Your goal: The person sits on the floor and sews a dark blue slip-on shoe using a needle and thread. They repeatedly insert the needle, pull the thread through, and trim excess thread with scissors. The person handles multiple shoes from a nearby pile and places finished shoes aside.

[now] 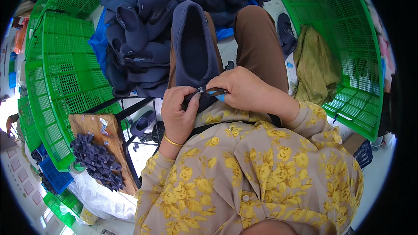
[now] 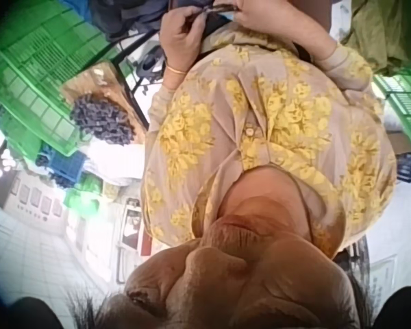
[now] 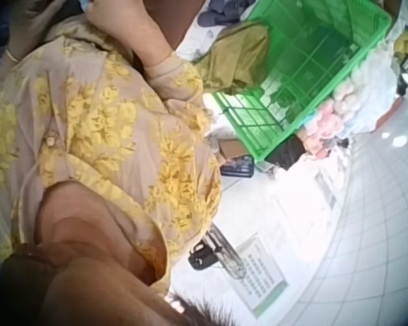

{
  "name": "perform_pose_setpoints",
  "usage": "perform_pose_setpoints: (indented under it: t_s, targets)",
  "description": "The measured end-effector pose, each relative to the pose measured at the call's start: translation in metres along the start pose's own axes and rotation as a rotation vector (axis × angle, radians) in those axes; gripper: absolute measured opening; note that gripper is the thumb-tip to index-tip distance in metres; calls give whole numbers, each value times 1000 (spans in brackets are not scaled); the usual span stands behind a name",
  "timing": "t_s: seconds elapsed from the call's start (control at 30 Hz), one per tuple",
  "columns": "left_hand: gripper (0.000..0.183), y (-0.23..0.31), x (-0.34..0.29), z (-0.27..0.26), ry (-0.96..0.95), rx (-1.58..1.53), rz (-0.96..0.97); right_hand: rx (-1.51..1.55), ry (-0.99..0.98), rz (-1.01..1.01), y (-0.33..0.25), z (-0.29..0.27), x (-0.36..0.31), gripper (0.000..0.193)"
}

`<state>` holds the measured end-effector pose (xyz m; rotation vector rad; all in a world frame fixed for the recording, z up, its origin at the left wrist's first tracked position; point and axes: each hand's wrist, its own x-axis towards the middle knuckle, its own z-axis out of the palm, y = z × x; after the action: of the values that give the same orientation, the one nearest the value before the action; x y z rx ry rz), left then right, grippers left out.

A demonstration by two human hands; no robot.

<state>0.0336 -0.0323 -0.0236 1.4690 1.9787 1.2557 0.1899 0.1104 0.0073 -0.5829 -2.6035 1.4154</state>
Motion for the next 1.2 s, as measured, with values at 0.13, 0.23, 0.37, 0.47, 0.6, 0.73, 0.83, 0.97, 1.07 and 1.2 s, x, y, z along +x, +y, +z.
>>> perform_pose_setpoints:
  t_s: [0.13,0.23,0.37,0.47,0.6,0.73,0.83,0.97,1.07,1.2]
  targets:
    - [14,2,0,-1,-10,14,-17,-13,-10,13,0,1,1,16]
    - [14,2,1,0,-15,20,-16,-45,-34,47,-2,-1,2,14]
    - [14,2,1,0,-13,29,-12,-104,-48,42,-2,2,5,13]
    - [15,0,0,1,-12,33,-10,-167,-67,43,-4,5,8,12]
    - [16,-1,-1,2,-12,62,3,-199,-72,48,-3,11,12,14]
    - [17,-4,-3,3,-12,83,13,-204,-16,42,3,22,11,9]
    - [17,2,-5,2,0,87,31,-173,-53,138,-3,17,6,10]
    - [18,3,-9,1,1,79,48,-161,-36,176,-4,17,-2,16]
    - [18,1,-9,0,6,47,77,-148,-51,185,-5,23,-6,23]
    - [15,2,-9,1,13,22,50,-172,-26,146,-1,35,-2,26]
